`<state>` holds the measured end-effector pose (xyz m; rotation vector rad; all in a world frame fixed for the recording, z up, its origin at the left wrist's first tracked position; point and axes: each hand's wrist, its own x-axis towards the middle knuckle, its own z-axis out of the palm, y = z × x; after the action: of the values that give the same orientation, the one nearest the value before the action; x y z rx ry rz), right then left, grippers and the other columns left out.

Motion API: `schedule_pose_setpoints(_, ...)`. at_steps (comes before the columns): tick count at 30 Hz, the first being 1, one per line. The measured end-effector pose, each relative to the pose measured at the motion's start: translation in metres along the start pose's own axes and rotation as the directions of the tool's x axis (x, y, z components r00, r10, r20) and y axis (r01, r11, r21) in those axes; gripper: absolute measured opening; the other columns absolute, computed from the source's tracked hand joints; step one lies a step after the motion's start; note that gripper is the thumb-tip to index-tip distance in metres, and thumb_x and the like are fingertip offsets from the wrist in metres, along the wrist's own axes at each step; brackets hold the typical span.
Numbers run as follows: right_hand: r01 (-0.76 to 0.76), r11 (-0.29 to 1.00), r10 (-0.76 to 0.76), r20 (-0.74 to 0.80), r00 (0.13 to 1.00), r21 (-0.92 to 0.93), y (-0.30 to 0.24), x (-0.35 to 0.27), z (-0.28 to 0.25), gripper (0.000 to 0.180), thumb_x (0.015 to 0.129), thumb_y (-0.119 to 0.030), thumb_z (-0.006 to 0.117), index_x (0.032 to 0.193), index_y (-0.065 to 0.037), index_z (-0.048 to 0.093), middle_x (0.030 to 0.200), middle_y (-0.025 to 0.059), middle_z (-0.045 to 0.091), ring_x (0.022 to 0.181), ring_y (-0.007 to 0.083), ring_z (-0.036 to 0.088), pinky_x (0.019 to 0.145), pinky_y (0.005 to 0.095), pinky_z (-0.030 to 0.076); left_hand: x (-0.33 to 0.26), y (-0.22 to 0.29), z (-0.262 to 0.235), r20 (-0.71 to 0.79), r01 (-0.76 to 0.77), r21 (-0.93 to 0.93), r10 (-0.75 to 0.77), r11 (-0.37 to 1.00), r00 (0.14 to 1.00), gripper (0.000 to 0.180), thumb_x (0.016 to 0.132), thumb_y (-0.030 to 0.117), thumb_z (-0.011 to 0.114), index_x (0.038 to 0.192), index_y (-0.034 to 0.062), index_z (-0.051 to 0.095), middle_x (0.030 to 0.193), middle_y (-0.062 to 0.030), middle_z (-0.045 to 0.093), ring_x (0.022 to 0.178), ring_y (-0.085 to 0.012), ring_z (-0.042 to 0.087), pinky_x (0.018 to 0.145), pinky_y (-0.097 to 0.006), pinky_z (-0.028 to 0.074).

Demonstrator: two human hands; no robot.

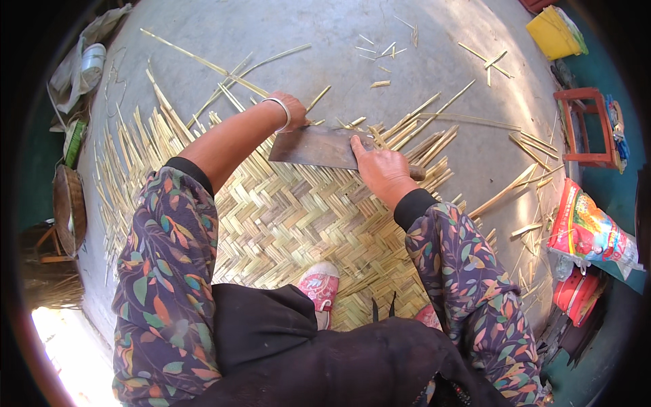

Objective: The person sits on the floor and weaves a mat using thin bamboo strips. They use a wooden mallet to tap and compact the woven sections, periodically adjusting the strips with their hands.

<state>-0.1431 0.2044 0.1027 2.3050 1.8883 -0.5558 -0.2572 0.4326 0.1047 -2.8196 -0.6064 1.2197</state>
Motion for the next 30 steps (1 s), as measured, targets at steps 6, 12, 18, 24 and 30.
schedule_pose_setpoints(6, -0.006, 1.0, 0.006, -0.001, 1.0, 0.025, -0.001, 0.004, 0.01, 0.051, 0.09, -0.014, 0.044, 0.141, -0.013, 0.041, 0.084, 0.0086, 0.071, 0.077, 0.0257, 0.07, 0.061, 0.0418, 0.054, -0.006, 0.013, 0.008, -0.051, 0.075, -0.046, -0.077, 0.996, 0.996, 0.039, 0.094, 0.041, 0.05, 0.102, 0.0089, 0.072, 0.104, -0.014, 0.069, 0.1, -0.0323, 0.064, 0.083, -0.041, 0.051)
schedule_pose_setpoints(12, 0.002, 0.999, -0.004, 0.039, 0.999, 0.037, -0.006, 0.004, 0.018, 0.055, 0.09, -0.012, 0.044, 0.144, -0.012, 0.035, 0.084, 0.0104, 0.071, 0.076, 0.027, 0.07, 0.062, 0.0408, 0.054, -0.005, 0.012, 0.021, -0.085, 0.177, -0.168, -0.193, 0.97, 0.977, 0.042, 0.093, 0.044, 0.05, 0.097, 0.0078, 0.072, 0.1, -0.0162, 0.069, 0.095, -0.0342, 0.065, 0.081, -0.042, 0.05)
schedule_pose_setpoints(18, -0.002, 0.998, 0.002, -0.005, 1.0, 0.067, -0.017, 0.007, 0.025, 0.047, 0.091, -0.014, 0.043, 0.138, -0.009, 0.041, 0.086, 0.0113, 0.071, 0.079, 0.0277, 0.07, 0.063, 0.0408, 0.054, -0.028, 0.069, -0.027, -0.093, -0.084, -0.306, 0.058, 0.948, 0.994, 0.046, 0.094, 0.049, 0.045, 0.096, 0.0116, 0.071, 0.095, -0.0171, 0.068, 0.086, -0.0368, 0.065, 0.077, -0.044, 0.05)
schedule_pose_setpoints(24, -0.018, 0.993, 0.018, 0.001, 1.0, 0.113, -0.021, -0.007, 0.002, 0.043, 0.091, -0.012, 0.044, 0.133, -0.007, 0.043, 0.087, 0.0141, 0.07, 0.08, 0.0297, 0.069, 0.063, 0.0426, 0.053, -0.016, 0.017, -0.164, -0.709, -0.021, 0.042, 0.045, 0.999, 0.704, 0.032, 0.092, 0.04, 0.055, 0.114, 0.0185, 0.063, 0.115, -0.0061, 0.064, 0.112, -0.0259, 0.057, 0.093, -0.044, 0.042)
schedule_pose_setpoints(30, 0.109, 0.984, -0.109, -0.007, 0.994, 0.138, -0.008, -0.101, -0.007, 0.045, 0.083, -0.014, 0.051, 0.127, -0.007, 0.049, 0.076, 0.013, 0.069, 0.068, 0.0295, 0.068, 0.055, 0.0423, 0.052, 0.051, 0.045, -0.107, -0.742, -0.278, -0.178, 0.056, 0.944, 0.668, 0.057, 0.086, 0.038, 0.066, 0.135, 0.0149, 0.048, 0.136, -0.016, 0.05, 0.126, -0.0322, 0.048, 0.103, -0.042, 0.039)
